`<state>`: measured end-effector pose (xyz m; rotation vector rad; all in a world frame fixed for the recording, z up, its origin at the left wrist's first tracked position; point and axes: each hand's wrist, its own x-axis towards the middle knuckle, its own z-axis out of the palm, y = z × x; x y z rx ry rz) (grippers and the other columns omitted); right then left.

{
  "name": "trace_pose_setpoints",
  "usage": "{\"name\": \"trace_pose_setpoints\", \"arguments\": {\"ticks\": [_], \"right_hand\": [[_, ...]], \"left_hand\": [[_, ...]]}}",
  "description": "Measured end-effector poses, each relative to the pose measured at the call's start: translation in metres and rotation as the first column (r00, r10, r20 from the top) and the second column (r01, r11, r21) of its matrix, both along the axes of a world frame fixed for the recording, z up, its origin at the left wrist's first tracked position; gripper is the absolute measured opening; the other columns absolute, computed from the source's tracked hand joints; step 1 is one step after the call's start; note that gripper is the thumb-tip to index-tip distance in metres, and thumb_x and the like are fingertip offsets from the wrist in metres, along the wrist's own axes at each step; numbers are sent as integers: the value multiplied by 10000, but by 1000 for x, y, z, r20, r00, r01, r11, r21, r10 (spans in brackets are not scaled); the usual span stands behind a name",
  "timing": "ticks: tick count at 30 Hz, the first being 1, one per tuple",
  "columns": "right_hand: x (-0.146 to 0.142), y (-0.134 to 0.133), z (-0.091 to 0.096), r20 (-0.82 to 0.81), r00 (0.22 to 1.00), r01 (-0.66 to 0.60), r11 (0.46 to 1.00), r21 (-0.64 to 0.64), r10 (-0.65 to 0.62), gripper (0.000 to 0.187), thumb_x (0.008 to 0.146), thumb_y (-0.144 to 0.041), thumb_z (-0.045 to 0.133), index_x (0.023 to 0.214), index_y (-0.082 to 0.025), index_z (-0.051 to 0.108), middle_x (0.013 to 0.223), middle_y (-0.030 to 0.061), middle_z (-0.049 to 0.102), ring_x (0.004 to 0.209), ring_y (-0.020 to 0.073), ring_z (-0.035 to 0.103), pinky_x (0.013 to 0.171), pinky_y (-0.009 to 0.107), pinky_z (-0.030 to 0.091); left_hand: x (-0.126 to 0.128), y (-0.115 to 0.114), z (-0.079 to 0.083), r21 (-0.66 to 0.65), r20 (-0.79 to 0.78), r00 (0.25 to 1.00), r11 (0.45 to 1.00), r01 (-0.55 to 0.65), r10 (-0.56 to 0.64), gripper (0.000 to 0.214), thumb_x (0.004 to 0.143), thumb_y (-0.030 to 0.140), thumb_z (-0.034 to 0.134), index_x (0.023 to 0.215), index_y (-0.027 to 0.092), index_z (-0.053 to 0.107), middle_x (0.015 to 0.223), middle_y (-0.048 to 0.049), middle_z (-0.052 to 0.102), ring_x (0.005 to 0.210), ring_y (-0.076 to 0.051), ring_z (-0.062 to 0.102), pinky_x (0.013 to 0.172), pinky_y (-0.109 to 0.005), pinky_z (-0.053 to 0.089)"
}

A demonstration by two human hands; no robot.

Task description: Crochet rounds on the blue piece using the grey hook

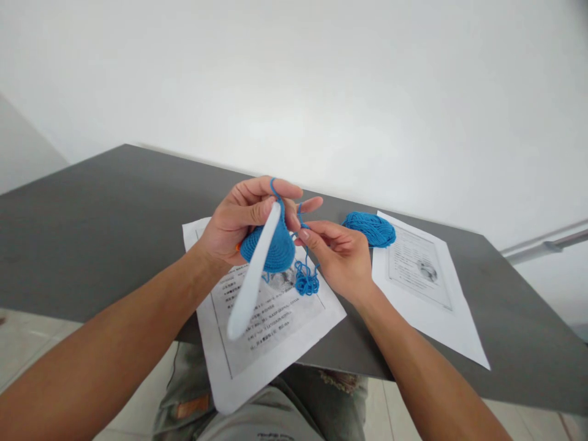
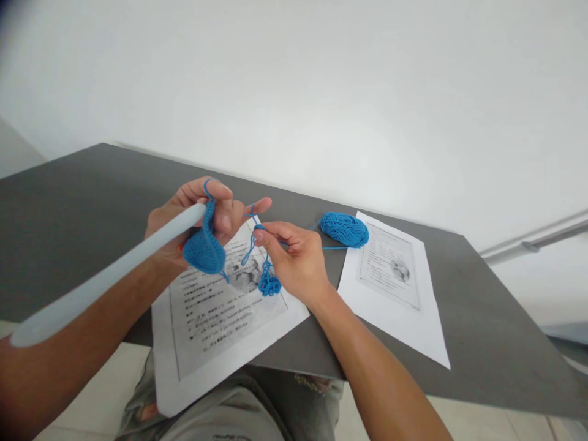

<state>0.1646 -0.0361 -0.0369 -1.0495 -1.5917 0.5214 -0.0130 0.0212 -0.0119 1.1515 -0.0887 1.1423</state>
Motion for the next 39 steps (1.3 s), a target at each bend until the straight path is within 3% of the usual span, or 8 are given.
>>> {"name": "trace_pose_setpoints", "arguments": {"ticks": [5, 9, 18, 22, 26, 29, 34, 39], "right_hand": [[21, 1, 7, 86, 987, 123, 983, 133, -135, 91, 936, -267, 771, 931, -284, 860, 957, 31, 851, 916, 226, 771, 882, 414, 589], [37, 0, 16, 31, 970, 224, 937, 270, -241, 43, 883, -270, 846, 902, -306, 858, 932, 15, 837, 896, 215, 769, 837, 393, 607], [84, 8, 22, -164, 889, 447, 889, 100, -428, 122, 823, -325, 837, 890, -224, 817, 798, -2, 785, 714, 171, 719, 712, 346, 621], [121, 6, 28, 69, 829, 521, 812, 264, -555, 148, 921, -230, 647, 1016, -278, 750, 962, 23, 780, 903, 222, 760, 830, 419, 659], [132, 8, 28, 394, 834, 338, 923, 186, -385, 397, 898, -237, 670, 1289, -296, 712, 1282, 83, 777, 1197, 303, 736, 1033, 550, 613], [117, 22, 16, 637, 754, 161, 985, 53, -158, 502, 814, -264, 801, 1312, -292, 748, 1433, 101, 737, 1356, 348, 657, 1183, 593, 499], [107, 46, 3, 812, 583, 156, 985, -68, -37, 216, 894, -177, 672, 982, -294, 831, 1017, 55, 846, 1059, 307, 734, 1195, 671, 381], [130, 41, 22, 778, 600, 266, 964, 28, -188, 215, 912, -164, 612, 856, -219, 812, 897, 113, 824, 993, 322, 718, 1109, 641, 442]], "left_hand": [[-6, 8, 3, -31, 23, 993, 993, -114, 115, 109, 877, 321, 865, 953, 244, 872, 686, 48, 764, 673, -137, 739, 1250, -514, 502], [-10, 13, 6, -32, 39, 988, 988, -151, 152, 134, 838, 252, 875, 967, 218, 861, 731, 38, 797, 692, -118, 737, 1207, -447, 543], [-25, 22, 22, -165, 52, 926, 918, -361, 373, 125, 893, 168, 707, 896, 277, 770, 708, 56, 739, 796, -142, 752, 1216, -436, 493], [-32, 26, 27, -161, 95, 911, 909, -384, 402, 103, 837, 242, 824, 896, 292, 757, 727, 57, 760, 941, -170, 760, 1215, -414, 485], [-34, 27, 28, -152, 85, 914, 911, -382, 398, 123, 815, 247, 830, 888, 317, 760, 743, 59, 769, 948, -178, 747, 1210, -417, 493], [-31, 24, 29, -147, 57, 930, 925, -351, 363, 140, 797, 235, 823, 891, 320, 764, 717, 60, 741, 848, -170, 724, 1191, -427, 514], [-36, 16, 42, -172, 74, 929, 922, -346, 362, 98, 853, 203, 747, 888, 294, 754, 734, 44, 749, 790, -163, 690, 1151, -440, 546], [-50, 18, 64, -107, 126, 902, 909, -403, 414, 89, 887, 210, 812, 934, 240, 742, 770, 47, 733, 911, -167, 698, 1152, -412, 525]]}}
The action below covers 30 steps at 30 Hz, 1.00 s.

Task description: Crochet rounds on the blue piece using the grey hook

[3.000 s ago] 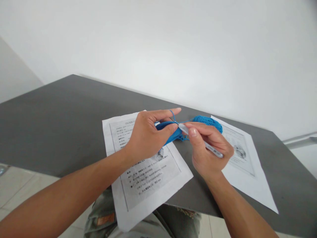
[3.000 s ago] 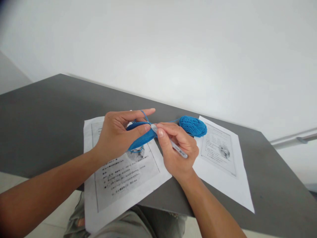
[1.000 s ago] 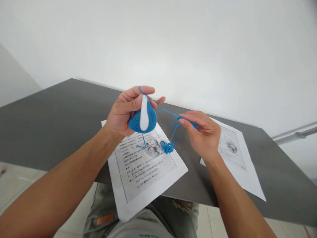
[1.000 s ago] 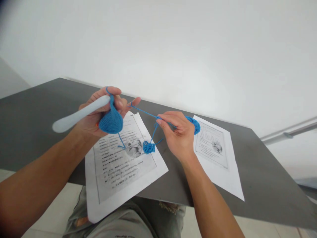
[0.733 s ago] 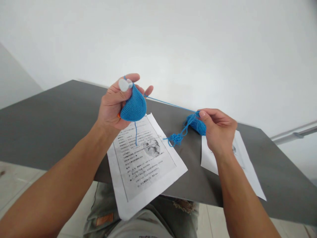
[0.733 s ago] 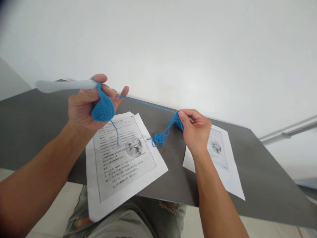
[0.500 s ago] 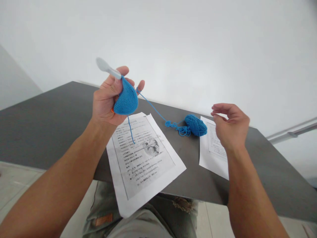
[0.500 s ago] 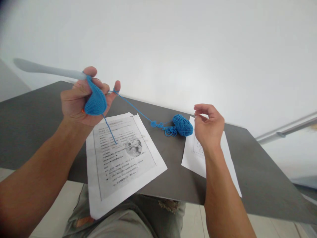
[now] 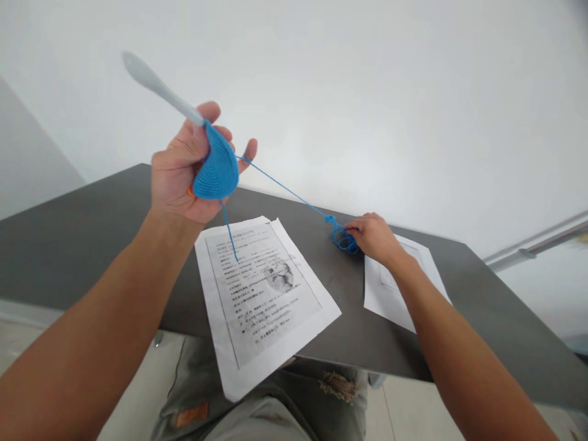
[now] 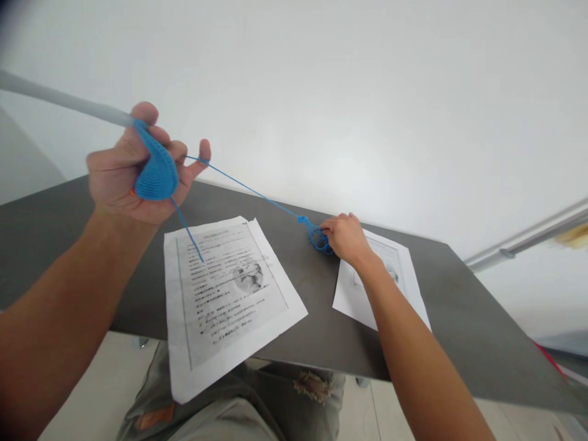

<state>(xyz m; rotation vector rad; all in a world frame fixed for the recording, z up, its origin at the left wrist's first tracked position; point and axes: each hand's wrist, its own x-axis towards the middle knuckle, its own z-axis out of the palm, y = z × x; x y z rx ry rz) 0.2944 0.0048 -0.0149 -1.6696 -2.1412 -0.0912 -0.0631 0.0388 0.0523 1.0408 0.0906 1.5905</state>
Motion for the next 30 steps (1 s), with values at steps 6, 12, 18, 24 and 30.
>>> {"name": "trace_pose_setpoints", "arguments": {"ticks": [6, 12, 18, 24, 30], "right_hand": [[-55, -37, 14, -449, 833, -273, 947, 172, 322, 883, 855, -438, 862, 1619, -312, 437, 1168, 62, 779, 1000, 222, 748, 931, 451, 649], [-110, -60, 17, -721, 455, -290, 852, 435, 523, 294, 934, -254, 810, 1212, -349, 814, 875, -19, 748, 621, 108, 676, 553, 258, 595], [-110, -54, -1, -831, 268, -302, 862, 408, 487, 265, 929, -356, 821, 1192, -323, 829, 894, 9, 762, 617, 140, 692, 478, 283, 582], [-125, -59, -8, -865, 328, -95, 924, 371, 381, 120, 958, -248, 783, 1031, -299, 864, 753, -6, 748, 529, 122, 659, 423, 257, 577], [-123, -59, -4, -973, 37, -176, 960, 219, 229, 152, 953, -385, 791, 981, -249, 853, 682, -17, 715, 492, 113, 623, 355, 221, 547]], "left_hand": [[41, -7, -14, -7, -223, 940, 964, -266, 257, 244, 730, 230, 954, 949, 220, 846, 726, 34, 732, 614, -102, 544, 602, -296, 475], [69, -39, -45, -43, -413, 900, 985, -169, 136, 393, 722, 238, 963, 1106, 237, 877, 766, 24, 765, 618, -120, 604, 604, -285, 475], [69, -44, -63, -83, -504, 859, 985, -150, 88, 438, 792, 251, 918, 1224, 245, 848, 790, 23, 777, 693, -148, 664, 667, -281, 547], [75, -53, -66, -140, -531, 846, 980, -141, 45, 403, 852, 271, 886, 1248, 220, 835, 823, 0, 806, 707, -156, 715, 699, -290, 606], [75, -56, -63, -193, -436, 899, 979, -62, -29, 419, 813, 196, 902, 1224, 253, 840, 794, 17, 808, 623, -142, 704, 594, -279, 594]]}}
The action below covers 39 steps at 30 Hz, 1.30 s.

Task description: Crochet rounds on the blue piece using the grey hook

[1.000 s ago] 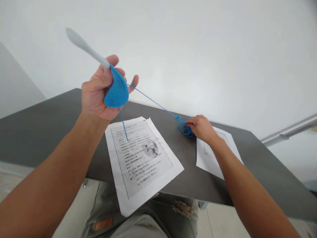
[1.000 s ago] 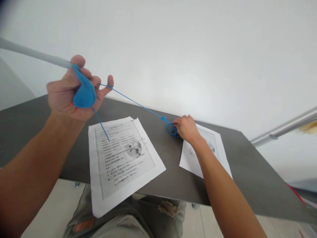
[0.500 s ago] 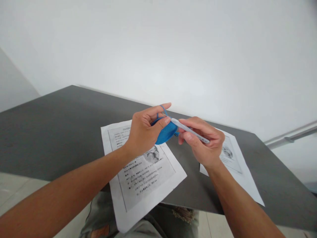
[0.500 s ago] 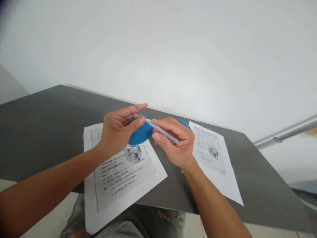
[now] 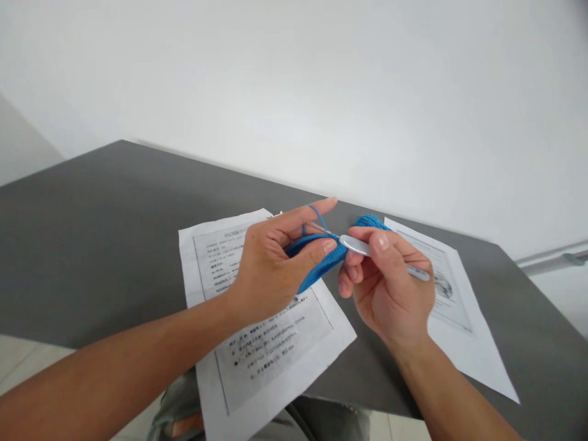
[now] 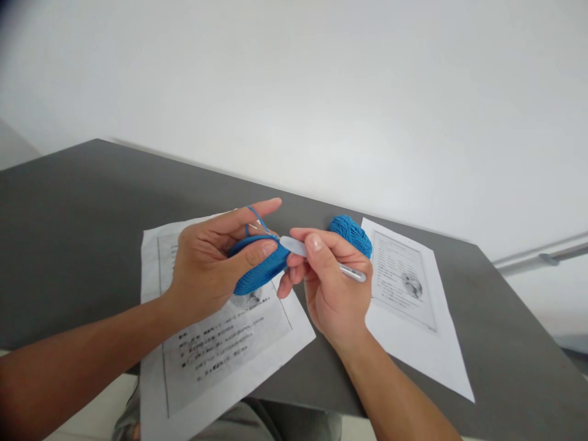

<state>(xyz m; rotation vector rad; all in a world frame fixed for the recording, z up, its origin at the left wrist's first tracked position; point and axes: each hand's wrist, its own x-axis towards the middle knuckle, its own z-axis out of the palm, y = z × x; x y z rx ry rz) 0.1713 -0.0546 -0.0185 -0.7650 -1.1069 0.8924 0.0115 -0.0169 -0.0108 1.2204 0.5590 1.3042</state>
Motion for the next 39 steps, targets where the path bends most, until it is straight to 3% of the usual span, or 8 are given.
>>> {"name": "trace_pose_setpoints", "arguments": {"ticks": [6, 10, 18, 23, 28, 32, 35, 39], "right_hand": [[1, 2, -3, -13, 1000, -25, 999, -48, 24, 185, 983, -409, 751, 984, -247, 838, 701, -20, 714, 515, 107, 621, 373, 212, 541], [-7, -2, -7, 57, 995, 73, 996, 59, -76, 107, 963, -344, 792, 1008, -279, 865, 742, -10, 732, 560, 133, 691, 462, 273, 628], [-17, -6, -18, 189, 945, 229, 951, 206, -269, 152, 963, -267, 785, 1076, -343, 853, 816, 9, 740, 636, 160, 702, 525, 328, 662], [-14, -9, -20, 366, 873, 197, 919, 342, -323, 290, 1002, -221, 700, 1233, -360, 805, 950, 40, 763, 723, 194, 729, 569, 367, 661], [-16, -13, -14, 607, 553, 182, 793, 581, -571, 552, 977, -88, 668, 1460, -356, 661, 1113, 64, 798, 921, 246, 761, 769, 441, 671], [-18, -14, -13, 625, 360, 111, 697, 709, -693, 759, 956, -115, 722, 1638, -329, 468, 1163, 97, 809, 978, 285, 764, 809, 459, 664], [-14, -14, -13, 580, 371, 68, 645, 762, -725, 845, 941, -122, 750, 1666, -382, 405, 1151, 73, 823, 921, 284, 765, 748, 454, 664], [-6, -13, -7, 583, 466, -34, 645, 763, -665, 826, 921, -129, 792, 1637, -372, 461, 1103, 62, 834, 888, 273, 773, 698, 438, 673]], "left_hand": [[0, 2, -4, -6, -20, 1000, 1000, -1, 1, 629, 810, 161, 888, 1413, 275, 747, 807, 22, 811, 625, -133, 687, 584, -265, 568], [3, 1, -2, 1, -10, 999, 999, -34, 34, 576, 830, 173, 858, 1393, 221, 747, 730, 30, 768, 549, -136, 669, 517, -269, 555], [-2, 1, -5, 173, -166, 972, 976, -134, 163, 459, 933, 216, 759, 1391, 249, 754, 784, 16, 750, 667, -152, 671, 666, -294, 586], [-3, 4, -9, 237, -188, 962, 960, -152, 199, 485, 944, 218, 751, 1425, 280, 741, 846, -2, 783, 706, -166, 657, 716, -310, 567], [-4, 5, -4, 91, -88, 988, 989, -117, 125, 527, 898, 221, 815, 1419, 239, 740, 838, -2, 791, 679, -141, 638, 653, -274, 526], [-7, 9, 0, -41, 116, 990, 996, 81, -76, 570, 797, 240, 927, 1344, 245, 770, 846, -8, 816, 712, -158, 712, 657, -267, 567], [-12, 11, 4, -54, 194, 960, 975, 215, -201, 553, 778, 229, 943, 1307, 243, 783, 851, -26, 833, 745, -180, 759, 704, -282, 623], [-18, 11, 9, -30, 231, 931, 955, 295, -281, 469, 811, 171, 908, 1266, 224, 807, 862, -48, 846, 761, -178, 785, 750, -275, 654]]}}
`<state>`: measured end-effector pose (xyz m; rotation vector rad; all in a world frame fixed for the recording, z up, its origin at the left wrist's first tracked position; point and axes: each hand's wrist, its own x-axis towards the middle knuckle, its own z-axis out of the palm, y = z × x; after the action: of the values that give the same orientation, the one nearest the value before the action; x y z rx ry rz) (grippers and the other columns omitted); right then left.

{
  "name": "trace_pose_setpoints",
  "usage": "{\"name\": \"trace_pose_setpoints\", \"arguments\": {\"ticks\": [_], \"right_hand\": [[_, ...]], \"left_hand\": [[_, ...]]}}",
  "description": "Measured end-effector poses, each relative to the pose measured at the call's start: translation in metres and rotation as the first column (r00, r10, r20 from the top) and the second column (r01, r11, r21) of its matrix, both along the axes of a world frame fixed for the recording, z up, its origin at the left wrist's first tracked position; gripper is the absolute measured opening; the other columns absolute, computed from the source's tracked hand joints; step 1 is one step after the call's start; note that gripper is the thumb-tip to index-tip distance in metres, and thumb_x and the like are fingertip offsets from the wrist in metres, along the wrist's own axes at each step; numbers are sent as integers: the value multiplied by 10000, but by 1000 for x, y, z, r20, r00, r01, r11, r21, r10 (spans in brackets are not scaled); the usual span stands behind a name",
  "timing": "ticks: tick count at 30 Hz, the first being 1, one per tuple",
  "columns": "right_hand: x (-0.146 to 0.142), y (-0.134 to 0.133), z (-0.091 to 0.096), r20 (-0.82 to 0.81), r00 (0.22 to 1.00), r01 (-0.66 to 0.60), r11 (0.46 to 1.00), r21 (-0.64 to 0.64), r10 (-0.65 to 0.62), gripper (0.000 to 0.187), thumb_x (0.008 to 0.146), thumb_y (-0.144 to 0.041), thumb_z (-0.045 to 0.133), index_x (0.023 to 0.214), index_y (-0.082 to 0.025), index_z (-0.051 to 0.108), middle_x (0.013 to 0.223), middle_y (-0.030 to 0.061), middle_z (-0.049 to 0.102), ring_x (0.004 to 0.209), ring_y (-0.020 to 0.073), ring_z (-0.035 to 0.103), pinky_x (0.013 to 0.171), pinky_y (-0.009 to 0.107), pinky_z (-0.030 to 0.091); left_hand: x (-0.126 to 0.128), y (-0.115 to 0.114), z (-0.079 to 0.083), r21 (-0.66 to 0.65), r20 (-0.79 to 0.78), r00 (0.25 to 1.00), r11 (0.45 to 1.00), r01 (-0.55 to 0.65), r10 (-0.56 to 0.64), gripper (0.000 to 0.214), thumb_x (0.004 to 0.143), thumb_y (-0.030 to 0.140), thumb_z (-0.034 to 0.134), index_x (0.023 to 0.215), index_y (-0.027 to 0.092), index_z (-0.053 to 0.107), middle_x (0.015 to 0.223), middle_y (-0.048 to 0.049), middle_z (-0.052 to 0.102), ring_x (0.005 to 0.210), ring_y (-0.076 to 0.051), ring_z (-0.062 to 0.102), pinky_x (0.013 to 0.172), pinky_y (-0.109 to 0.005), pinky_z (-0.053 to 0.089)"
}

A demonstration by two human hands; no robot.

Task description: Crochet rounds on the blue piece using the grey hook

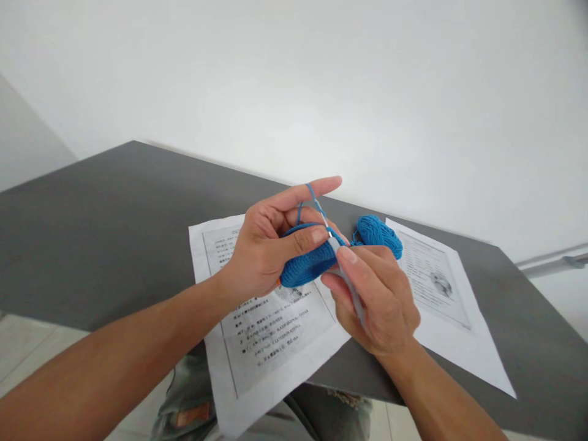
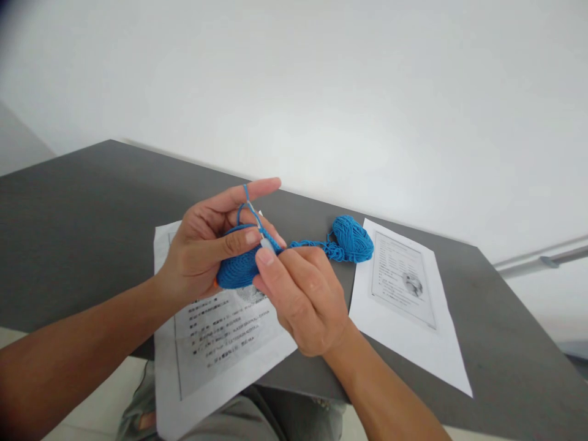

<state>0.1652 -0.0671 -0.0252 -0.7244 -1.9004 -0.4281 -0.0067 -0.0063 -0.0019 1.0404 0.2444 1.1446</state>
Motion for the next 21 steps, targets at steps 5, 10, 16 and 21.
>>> {"name": "trace_pose_setpoints", "arguments": {"ticks": [5, 10, 16, 21], "right_hand": [[6, 1, 8, -26, 999, -21, 1000, -23, 21, 732, 937, -126, 787, 1595, -328, 537, 1129, 82, 827, 915, 268, 784, 745, 443, 697], [12, 3, 12, -51, 994, -99, 992, -82, 95, 565, 936, -82, 781, 1473, -218, 672, 1109, 95, 810, 911, 213, 789, 781, 371, 695], [22, 5, 13, -72, 988, -149, 976, -160, 139, 590, 906, -46, 801, 1464, -192, 677, 1163, 109, 817, 942, 211, 796, 826, 374, 690], [28, 7, 14, -70, 978, -205, 963, -176, 195, 575, 890, -20, 798, 1436, -177, 703, 1163, 136, 814, 982, 254, 802, 803, 412, 685]], "left_hand": [[-3, 0, 4, -7, 14, 1000, 1000, -13, 14, 478, 808, 151, 899, 1275, 190, 802, 850, -64, 841, 700, -179, 772, 671, -271, 645], [-5, 3, 7, -45, -20, 997, 996, -75, 74, 525, 771, 115, 891, 1286, 135, 793, 804, -63, 813, 683, -175, 752, 637, -251, 600], [-6, 4, 10, -84, -74, 988, 987, -140, 134, 529, 744, 105, 887, 1267, 147, 813, 771, -37, 778, 663, -138, 688, 607, -225, 540], [-7, 5, 12, -110, -130, 982, 983, -149, 134, 514, 734, 100, 873, 1242, 157, 823, 768, -31, 765, 632, -125, 656, 572, -219, 506]]}}
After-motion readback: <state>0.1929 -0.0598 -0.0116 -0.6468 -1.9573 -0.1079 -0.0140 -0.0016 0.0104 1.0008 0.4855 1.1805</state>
